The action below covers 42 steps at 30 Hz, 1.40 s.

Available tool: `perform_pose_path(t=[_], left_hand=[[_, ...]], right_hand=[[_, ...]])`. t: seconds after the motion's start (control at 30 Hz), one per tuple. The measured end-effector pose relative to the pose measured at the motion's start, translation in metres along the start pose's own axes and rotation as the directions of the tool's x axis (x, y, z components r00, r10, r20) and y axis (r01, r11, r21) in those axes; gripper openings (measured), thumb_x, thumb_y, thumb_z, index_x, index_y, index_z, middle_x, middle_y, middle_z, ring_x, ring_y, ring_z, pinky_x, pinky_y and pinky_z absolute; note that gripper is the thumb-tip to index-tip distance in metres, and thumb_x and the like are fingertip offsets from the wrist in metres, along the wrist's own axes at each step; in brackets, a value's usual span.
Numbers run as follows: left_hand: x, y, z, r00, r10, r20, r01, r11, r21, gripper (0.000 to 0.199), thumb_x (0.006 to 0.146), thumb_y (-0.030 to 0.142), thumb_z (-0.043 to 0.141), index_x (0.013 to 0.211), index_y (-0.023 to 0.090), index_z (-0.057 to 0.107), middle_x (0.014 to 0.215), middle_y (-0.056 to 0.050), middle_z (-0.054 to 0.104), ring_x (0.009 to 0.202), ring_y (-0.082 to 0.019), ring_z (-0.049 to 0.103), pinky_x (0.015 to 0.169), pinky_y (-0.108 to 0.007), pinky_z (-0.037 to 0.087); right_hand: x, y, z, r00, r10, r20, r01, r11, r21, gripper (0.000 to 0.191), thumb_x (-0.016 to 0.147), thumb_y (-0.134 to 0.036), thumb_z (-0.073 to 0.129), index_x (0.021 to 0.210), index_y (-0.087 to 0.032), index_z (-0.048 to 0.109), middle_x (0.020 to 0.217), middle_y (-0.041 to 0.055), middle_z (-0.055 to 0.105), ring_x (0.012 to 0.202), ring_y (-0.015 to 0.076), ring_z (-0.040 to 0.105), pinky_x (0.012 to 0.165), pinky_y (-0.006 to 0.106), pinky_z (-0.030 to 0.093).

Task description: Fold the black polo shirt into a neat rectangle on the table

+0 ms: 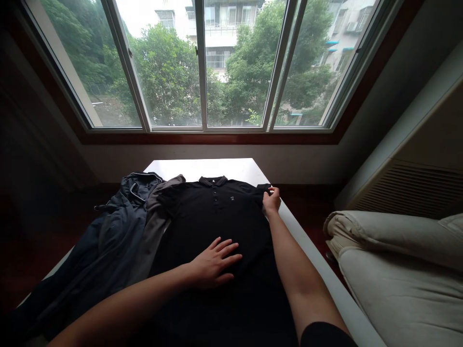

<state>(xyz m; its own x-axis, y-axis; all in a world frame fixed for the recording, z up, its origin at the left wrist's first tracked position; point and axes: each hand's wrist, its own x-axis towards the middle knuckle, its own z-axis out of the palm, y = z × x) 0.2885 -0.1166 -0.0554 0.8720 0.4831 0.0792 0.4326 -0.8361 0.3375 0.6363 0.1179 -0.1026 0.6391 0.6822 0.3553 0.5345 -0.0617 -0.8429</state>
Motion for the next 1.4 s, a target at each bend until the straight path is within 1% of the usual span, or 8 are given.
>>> perform_pose_path(t=[0.37,0.47,0.57,0.63,0.83,1.0,1.13,1.4], left_hand=[[0.0,0.0,0.001,1.0,0.002,-0.008,-0.002,1.0,0.014,0.065,0.104,0.06,0.043,0.16,0.028,0.038,0.17,-0.009,0.028,0.158,-0.033,0.02,0.127,-0.059,0.015],[0.0,0.0,0.001,1.0,0.005,-0.009,-0.005,1.0,0.011,0.065,0.104,0.06,0.043,0.159,0.027,0.039,0.17,-0.01,0.029,0.158,-0.033,0.021,0.127,-0.059,0.015],[0.0,0.0,0.001,1.0,0.004,-0.012,-0.004,1.0,0.008,0.064,0.104,0.06,0.044,0.159,0.028,0.039,0.17,-0.01,0.029,0.157,-0.033,0.022,0.127,-0.059,0.015],[0.0,0.0,0.001,1.0,0.002,-0.013,-0.002,1.0,0.009,0.064,0.104,0.06,0.044,0.159,0.028,0.039,0.17,-0.01,0.029,0.157,-0.033,0.022,0.127,-0.059,0.015],[-0.001,0.0,0.0,1.0,0.003,-0.01,-0.003,1.0,0.003,0.064,0.103,0.058,0.045,0.159,0.028,0.039,0.169,-0.01,0.03,0.157,-0.034,0.022,0.127,-0.059,0.015],[-0.001,-0.001,0.001,1.0,0.007,-0.018,-0.007,1.0,0.002,0.064,0.103,0.059,0.044,0.159,0.027,0.04,0.169,-0.01,0.03,0.157,-0.034,0.023,0.127,-0.059,0.016],[-0.001,-0.001,0.002,1.0,0.01,-0.024,-0.009,1.0,0.006,0.064,0.104,0.059,0.043,0.158,0.027,0.04,0.169,-0.01,0.031,0.157,-0.033,0.023,0.127,-0.059,0.016],[0.001,0.0,0.002,1.0,-0.002,-0.02,0.002,1.0,0.025,0.063,0.103,0.058,0.044,0.159,0.027,0.04,0.169,-0.01,0.031,0.157,-0.034,0.023,0.126,-0.059,0.017]], right_hand=[[-0.023,-0.043,0.01,0.908,-0.364,0.209,0.332,0.928,0.17,0.039,0.087,-0.035,0.055,0.122,-0.024,0.067,0.105,0.0082,0.072,0.092,0.0237,0.067,0.086,0.038,0.054],[-0.035,-0.058,0.01,0.785,-0.429,0.447,0.353,0.903,0.246,0.038,0.087,-0.037,0.057,0.121,-0.024,0.069,0.106,0.0068,0.073,0.094,0.0223,0.068,0.086,0.035,0.054],[-0.045,-0.066,0.009,0.551,-0.38,0.743,0.317,0.919,0.235,0.037,0.086,-0.039,0.06,0.118,-0.023,0.071,0.094,0.0035,0.075,0.085,0.0207,0.069,0.08,0.032,0.055],[-0.05,-0.067,0.01,0.489,-0.332,0.807,0.335,0.925,0.177,0.032,0.088,-0.039,0.06,0.112,-0.023,0.073,0.088,0.0018,0.076,0.083,0.0205,0.069,0.081,0.031,0.055],[-0.052,-0.059,0.018,0.747,-0.386,0.541,0.458,0.889,0.002,0.024,0.093,-0.034,0.056,0.105,-0.025,0.074,0.105,0.0047,0.076,0.095,0.0218,0.069,0.089,0.033,0.054],[-0.059,-0.054,0.028,0.634,-0.524,0.568,0.622,0.782,0.027,0.029,0.096,-0.03,0.055,0.118,-0.025,0.072,0.128,0.0074,0.068,0.118,0.0238,0.063,0.107,0.037,0.048],[-0.068,-0.044,0.04,0.539,-0.465,0.702,0.677,0.735,-0.033,0.041,0.099,-0.039,0.057,0.137,-0.026,0.065,0.149,0.0094,0.057,0.14,0.0272,0.05,0.119,0.042,0.038],[-0.061,-0.029,0.045,0.604,-0.277,0.747,0.641,0.726,-0.249,0.06,0.102,-0.062,0.045,0.153,-0.033,0.051,0.166,0.0086,0.035,0.154,0.0344,0.029,0.124,0.057,0.023]])
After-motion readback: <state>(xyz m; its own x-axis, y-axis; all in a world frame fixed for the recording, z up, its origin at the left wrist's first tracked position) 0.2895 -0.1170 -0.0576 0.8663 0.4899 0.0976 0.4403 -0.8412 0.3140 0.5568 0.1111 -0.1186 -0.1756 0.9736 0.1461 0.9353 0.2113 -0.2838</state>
